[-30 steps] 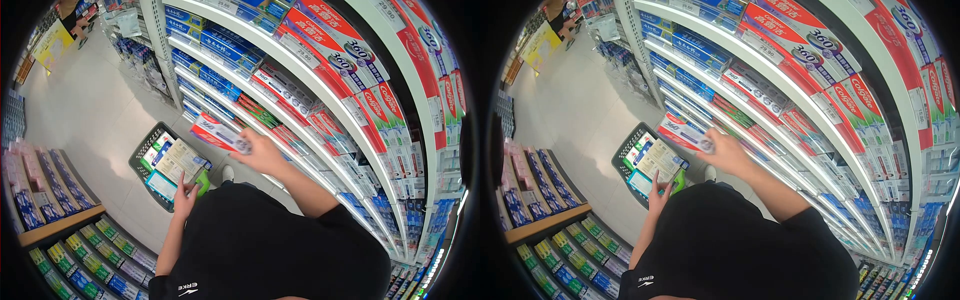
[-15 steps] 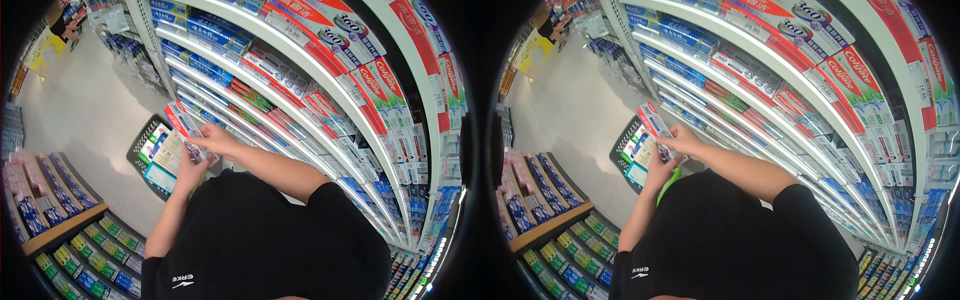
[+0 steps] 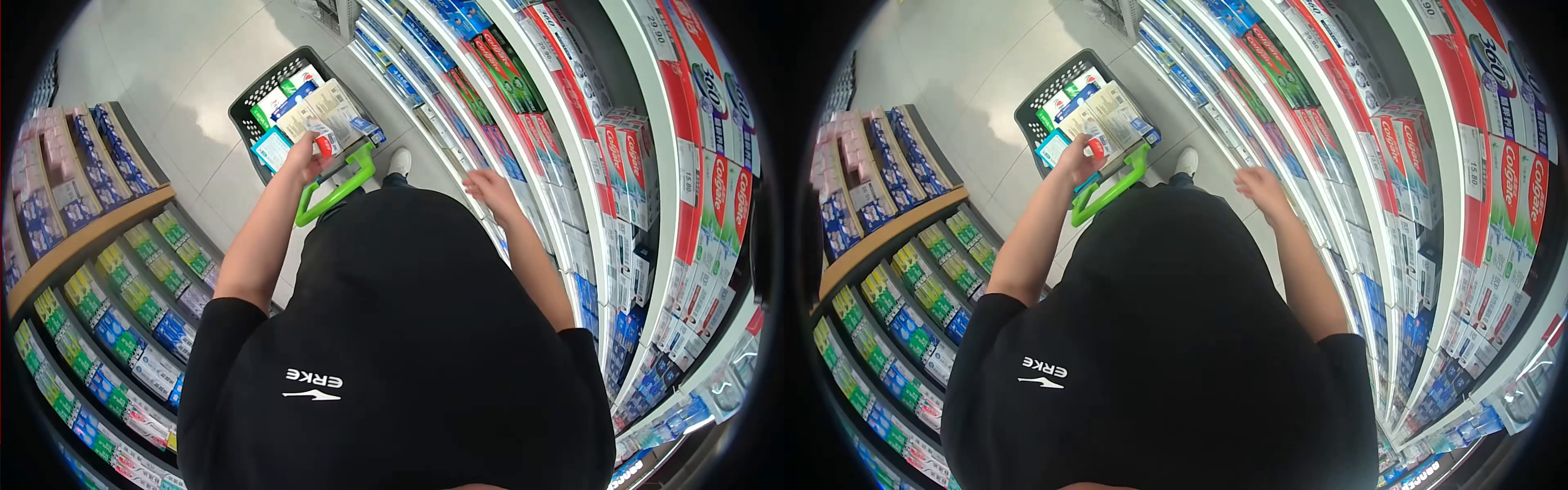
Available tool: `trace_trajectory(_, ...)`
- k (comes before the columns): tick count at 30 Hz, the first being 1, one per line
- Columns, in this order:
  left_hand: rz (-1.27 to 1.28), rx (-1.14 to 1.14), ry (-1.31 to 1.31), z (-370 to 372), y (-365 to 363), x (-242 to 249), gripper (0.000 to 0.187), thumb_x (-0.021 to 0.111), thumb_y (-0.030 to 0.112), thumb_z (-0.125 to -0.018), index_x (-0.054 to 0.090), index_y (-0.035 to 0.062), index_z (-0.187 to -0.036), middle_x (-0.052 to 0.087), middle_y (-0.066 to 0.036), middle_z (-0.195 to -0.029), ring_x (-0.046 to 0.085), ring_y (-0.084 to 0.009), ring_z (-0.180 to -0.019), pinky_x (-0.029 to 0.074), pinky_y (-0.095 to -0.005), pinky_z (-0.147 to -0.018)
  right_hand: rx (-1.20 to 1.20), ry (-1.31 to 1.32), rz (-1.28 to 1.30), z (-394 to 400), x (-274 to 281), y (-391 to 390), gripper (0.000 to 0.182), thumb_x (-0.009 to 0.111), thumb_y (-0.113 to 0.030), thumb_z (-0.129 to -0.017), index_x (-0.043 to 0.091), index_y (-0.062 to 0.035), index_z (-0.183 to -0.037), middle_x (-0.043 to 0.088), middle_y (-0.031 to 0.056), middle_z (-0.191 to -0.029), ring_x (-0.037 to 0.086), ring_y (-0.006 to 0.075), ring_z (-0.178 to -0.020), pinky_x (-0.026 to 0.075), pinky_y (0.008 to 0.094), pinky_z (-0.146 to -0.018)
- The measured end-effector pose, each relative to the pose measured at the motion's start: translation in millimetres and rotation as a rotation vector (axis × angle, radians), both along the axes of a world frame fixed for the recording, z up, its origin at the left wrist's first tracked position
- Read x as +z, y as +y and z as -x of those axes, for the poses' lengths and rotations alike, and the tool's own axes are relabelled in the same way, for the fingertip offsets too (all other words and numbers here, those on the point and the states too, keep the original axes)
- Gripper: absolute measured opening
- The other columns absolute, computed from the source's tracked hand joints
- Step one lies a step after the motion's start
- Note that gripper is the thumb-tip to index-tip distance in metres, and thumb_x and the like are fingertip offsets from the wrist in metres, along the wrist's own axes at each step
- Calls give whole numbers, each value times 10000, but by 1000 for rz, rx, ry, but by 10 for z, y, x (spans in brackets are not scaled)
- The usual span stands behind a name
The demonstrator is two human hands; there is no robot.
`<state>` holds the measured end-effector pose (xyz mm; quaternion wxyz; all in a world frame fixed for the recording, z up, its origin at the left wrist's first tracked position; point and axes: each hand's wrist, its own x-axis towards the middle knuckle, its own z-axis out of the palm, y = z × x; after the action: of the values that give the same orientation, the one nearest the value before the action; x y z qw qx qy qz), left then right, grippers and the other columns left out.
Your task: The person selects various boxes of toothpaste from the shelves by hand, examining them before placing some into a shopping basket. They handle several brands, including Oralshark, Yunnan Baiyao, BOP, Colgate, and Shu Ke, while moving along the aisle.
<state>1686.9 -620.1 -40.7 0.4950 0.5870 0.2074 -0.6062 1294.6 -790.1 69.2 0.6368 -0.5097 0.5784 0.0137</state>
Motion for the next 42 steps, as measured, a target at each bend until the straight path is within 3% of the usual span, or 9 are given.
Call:
trace_trajectory(6, -60, 68, 190, 130, -129, -673, 367, 492, 266, -1000, 482, 31, -1282, 598, -253, -1131, 643, -345, -993, 604, -418, -838, -171, 150, -109, 851, -290, 351, 448, 639, -368, -971, 607, -9, -1236, 720, 131, -1080, 693, 203, -953, 522, 317, -842)
trace_trajectory(11, -96, -122, 108, 306, -242, -819, 379, 402, 279, -1063, 442, 25, -1341, 605, -226, -1191, 650, -318, -1041, 570, -400, -857, -236, 212, -121, 1323, -388, 592, 456, 642, -370, -967, 606, -6, -1237, 715, 141, -1098, 692, 207, -949, 523, 317, -830)
trace_trajectory(19, -156, -475, -167, 376, -273, -1227, 260, 455, 268, -1015, 642, 105, -1094, 696, -71, -1021, 650, -197, -847, 535, -316, -626, -279, 242, -67, 1400, -186, 814, 398, 623, -346, -986, 624, -23, -1218, 721, 128, -1074, 700, 198, -933, 533, 313, -793)
trace_trajectory(22, -112, -460, -65, 259, -241, -1439, 241, 468, 278, -1014, 651, 122, -1029, 683, -57, -913, 611, -163, -679, 500, -280, -525, -302, 219, -43, 1399, -196, 835, 406, 639, -354, -975, 624, -22, -1209, 726, 130, -1055, 700, 204, -923, 542, 319, -788)
trace_trajectory(29, -158, -521, -122, 291, -344, -1280, 368, 451, 426, -1049, 628, 108, -1103, 716, -75, -977, 635, -158, -642, 490, -277, -525, -200, 216, 47, 1211, 29, 609, 367, 646, -337, -984, 646, -27, -1180, 721, 113, -1090, 686, 181, -908, 536, 323, -806)
trace_trajectory(34, -196, -605, -186, 374, -286, -987, 645, 375, 589, -1042, 563, 51, -1344, 700, -158, -1156, 653, -198, -788, 517, -305, -662, -136, 443, 924, 772, 1144, 186, 200, 680, -162, -944, 684, -24, -1089, 719, 110, -1029, 683, 220, -863, 537, 342, -796)
trace_trajectory(36, -176, -612, -190, 347, -197, -928, 703, 358, 622, -1034, 538, 45, -1393, 693, -170, -1195, 658, -202, -795, 515, -309, -665, -27, 548, 1502, 837, 1504, -1, 214, 718, -129, -911, 681, -35, -1100, 710, 126, -1058, 668, 282, -924, 522, 368, -852)
trace_trajectory(38, -128, -611, -194, 290, -21, -941, 748, 348, 646, -1026, 518, 33, -1420, 686, -176, -1223, 667, -208, -816, 513, -311, -667, 35, 702, 1742, 924, 1883, -176, 299, 748, -121, -885, 669, -39, -1161, 692, 135, -1137, 636, 329, -1045, 491, 399, -926)
trace_trajectory(42, -33, -644, -539, 273, 314, -740, 640, 429, 537, -1037, 606, -32, -1272, 728, -160, -1079, 674, -197, -748, 505, -327, -658, 105, 927, 1809, 1092, 2156, -401, 505, 782, -188, -851, 603, -15, -1291, 629, 167, -1235, 575, 368, -1162, 459, 450, -965)
